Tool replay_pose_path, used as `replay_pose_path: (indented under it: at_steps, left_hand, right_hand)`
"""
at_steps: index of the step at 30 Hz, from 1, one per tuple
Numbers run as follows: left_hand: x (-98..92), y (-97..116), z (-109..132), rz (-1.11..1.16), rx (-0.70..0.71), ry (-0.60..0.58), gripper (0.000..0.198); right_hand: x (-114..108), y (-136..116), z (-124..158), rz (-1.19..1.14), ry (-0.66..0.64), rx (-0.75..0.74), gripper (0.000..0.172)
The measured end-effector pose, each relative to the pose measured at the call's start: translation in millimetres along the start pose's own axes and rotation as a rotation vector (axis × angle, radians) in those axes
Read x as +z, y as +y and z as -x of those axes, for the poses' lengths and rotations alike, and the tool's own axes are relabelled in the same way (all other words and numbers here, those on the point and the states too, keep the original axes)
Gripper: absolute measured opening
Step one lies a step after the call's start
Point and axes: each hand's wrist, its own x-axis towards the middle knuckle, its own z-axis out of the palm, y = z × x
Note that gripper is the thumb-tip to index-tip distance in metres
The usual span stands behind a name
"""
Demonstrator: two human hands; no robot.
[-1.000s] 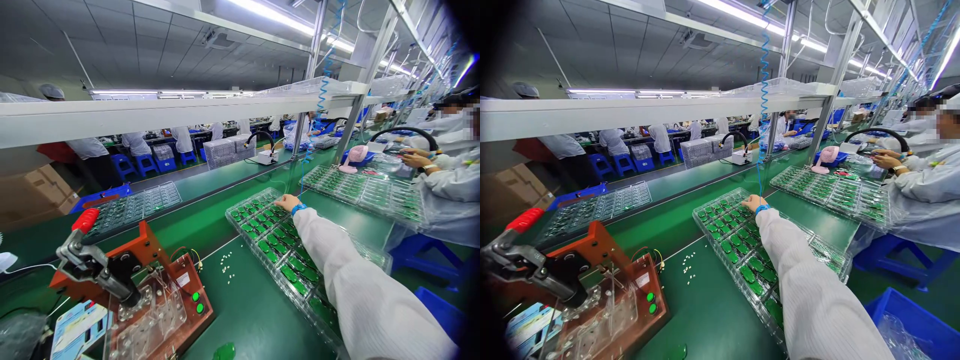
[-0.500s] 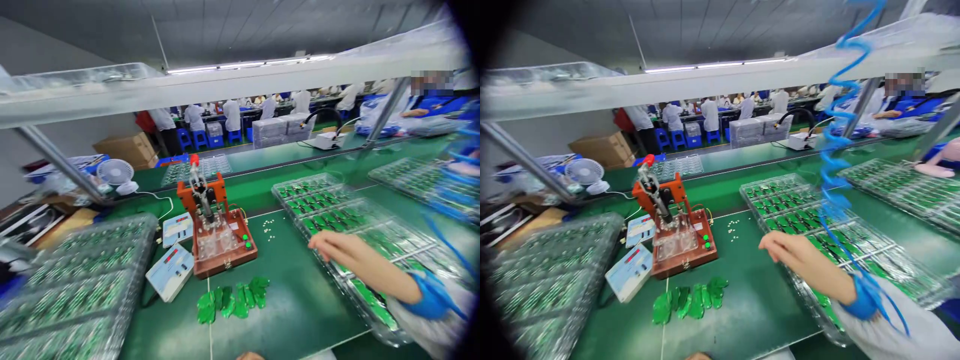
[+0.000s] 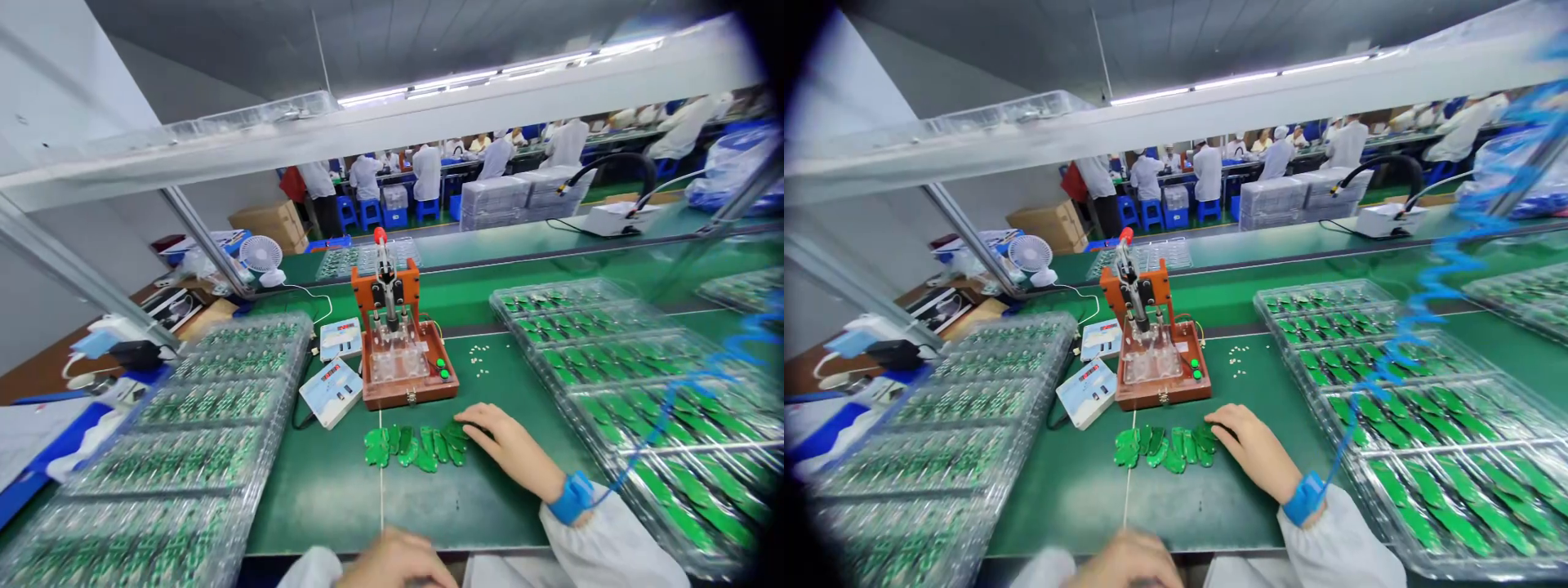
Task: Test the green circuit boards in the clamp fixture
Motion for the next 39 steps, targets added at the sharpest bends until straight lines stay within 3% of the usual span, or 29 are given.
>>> replay_pose_path:
  at_steps: [5, 7, 10, 13, 16, 19, 22, 26, 31, 39]
  left_hand:
    - [-65.6, -10, 2, -0.357, -0.003, 0.523, 0.027]
    - [-83.6, -22, -3, -0.514, -0.001, 0.607, 0.028]
    - [-95.1, -37, -15, -0.683, -0.004, 0.585, 0.029]
    - [-95.1, -44, -25, -0.786, -0.023, 0.530, 0.028]
    - [-94.0, -44, -30, -0.785, -0.059, 0.505, 0.024]
    - [-94.6, -42, -30, -0.692, -0.101, 0.527, 0.017]
    - [-94.2, -41, -28, -0.635, -0.148, 0.572, 0.012]
    - [-91.2, -40, -25, -0.601, -0.182, 0.674, 0.017]
    - [-91.6, -40, -20, -0.577, -0.079, 0.774, 0.026]
    - [-105.7, -24, -15, -0.420, -0.055, 0.984, 0.019]
  right_hand:
    - [10, 8, -6, 0.020, 0.034, 0.030, 0.035]
    - [12, 9, -6, 0.014, 0.040, 0.030, 0.033]
    - [14, 8, -5, -0.017, 0.059, 0.031, 0.030]
    - [14, 6, -4, -0.075, 0.087, 0.045, 0.025]
    - [12, 2, -6, -0.161, 0.111, 0.071, 0.023]
    - [5, -4, -14, -0.272, 0.152, 0.081, 0.034]
    - [-4, -14, -34, -0.345, 0.210, 0.072, 0.050]
    - [-11, -26, -77, -0.342, 0.237, 0.051, 0.041]
    - [-9, -34, -129, -0.224, 0.235, -0.017, 0.033]
    - [-3, -32, -153, -0.039, 0.210, -0.125, 0.020]
